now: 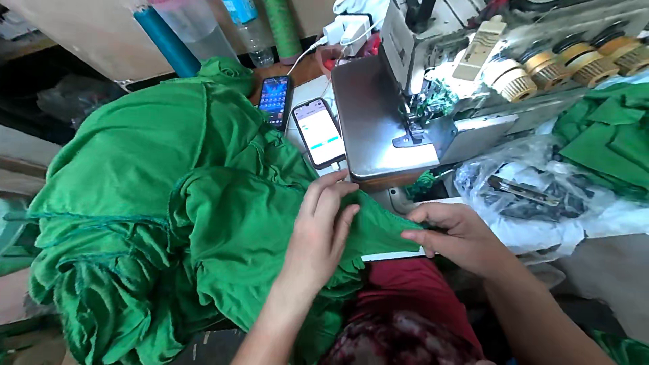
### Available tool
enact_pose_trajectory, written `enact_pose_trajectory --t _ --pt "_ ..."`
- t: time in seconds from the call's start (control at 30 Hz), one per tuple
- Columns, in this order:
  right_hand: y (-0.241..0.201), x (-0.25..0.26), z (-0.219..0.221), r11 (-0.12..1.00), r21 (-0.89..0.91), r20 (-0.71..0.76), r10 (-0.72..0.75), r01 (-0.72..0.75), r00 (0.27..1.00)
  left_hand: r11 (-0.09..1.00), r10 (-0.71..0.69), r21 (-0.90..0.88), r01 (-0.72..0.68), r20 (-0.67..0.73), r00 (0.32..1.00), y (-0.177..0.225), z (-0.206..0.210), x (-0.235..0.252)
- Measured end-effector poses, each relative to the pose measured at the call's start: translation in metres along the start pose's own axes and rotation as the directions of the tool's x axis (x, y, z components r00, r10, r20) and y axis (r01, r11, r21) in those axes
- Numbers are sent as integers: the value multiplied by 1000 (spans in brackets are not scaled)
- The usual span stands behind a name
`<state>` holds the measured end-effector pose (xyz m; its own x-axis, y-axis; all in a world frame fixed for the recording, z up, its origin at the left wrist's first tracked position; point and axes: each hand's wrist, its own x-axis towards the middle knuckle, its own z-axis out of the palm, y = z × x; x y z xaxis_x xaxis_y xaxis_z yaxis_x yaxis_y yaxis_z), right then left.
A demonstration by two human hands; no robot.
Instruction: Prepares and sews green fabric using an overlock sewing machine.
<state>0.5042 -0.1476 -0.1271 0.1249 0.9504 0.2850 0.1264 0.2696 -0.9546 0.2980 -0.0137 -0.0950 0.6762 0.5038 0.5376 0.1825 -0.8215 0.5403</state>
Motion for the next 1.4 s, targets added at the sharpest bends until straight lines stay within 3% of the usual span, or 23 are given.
enact_pose_trajectory --t 0.07,0.13,0.3,0.47,0.53,0.63,0.77,0.87,0.93,1.03,1.13,1.3,1.4 --pt "-1 1 2 1000 22 -52 -8 9 999 998 -13 -59 3 -167 986 17 16 -14" --pt "-3 2 6 999 41 -110 -25 30 994 985 -56 -173 17 -219 974 37 36 -27" --pt "-3 8 16 995 -42 -170 -94 89 981 900 -248 -386 202 -74 966 38 60 -39" --pt "-9 9 14 989 -121 -191 -112 90 975 663 -264 -702 262 108 958 36 36 -31" --pt "-12 11 17 987 -121 -170 -124 104 978 728 -241 -633 262 121 963 41 43 -32" --pt "-13 14 22 974 -183 -150 -160 132 976 796 -262 -560 232 26 965 41 55 -32" --pt "-16 13 13 959 -267 -171 -146 96 974 713 -321 -638 290 71 944 37 39 -29" --pt "-14 13 5 912 -367 -104 -237 184 966 684 -321 -667 293 86 943 35 24 -24" --pt "-15 14 2 852 -448 -34 -321 273 946 797 -260 -562 221 11 965 34 20 -22" --pt "-19 15 1 772 -537 10 -398 341 917 964 -177 -228 139 -156 972 29 18 -18" --pt "-21 17 -3 744 -565 -12 -439 356 898 989 -149 -9 151 -225 963 16 15 -17" --pt "-20 24 -6 819 -445 -135 -462 363 877 908 -223 -397 135 -185 957 23 11 11" --pt "-18 29 -5 898 -316 -262 -394 308 881 927 -136 -373 52 -204 970 36 11 46"
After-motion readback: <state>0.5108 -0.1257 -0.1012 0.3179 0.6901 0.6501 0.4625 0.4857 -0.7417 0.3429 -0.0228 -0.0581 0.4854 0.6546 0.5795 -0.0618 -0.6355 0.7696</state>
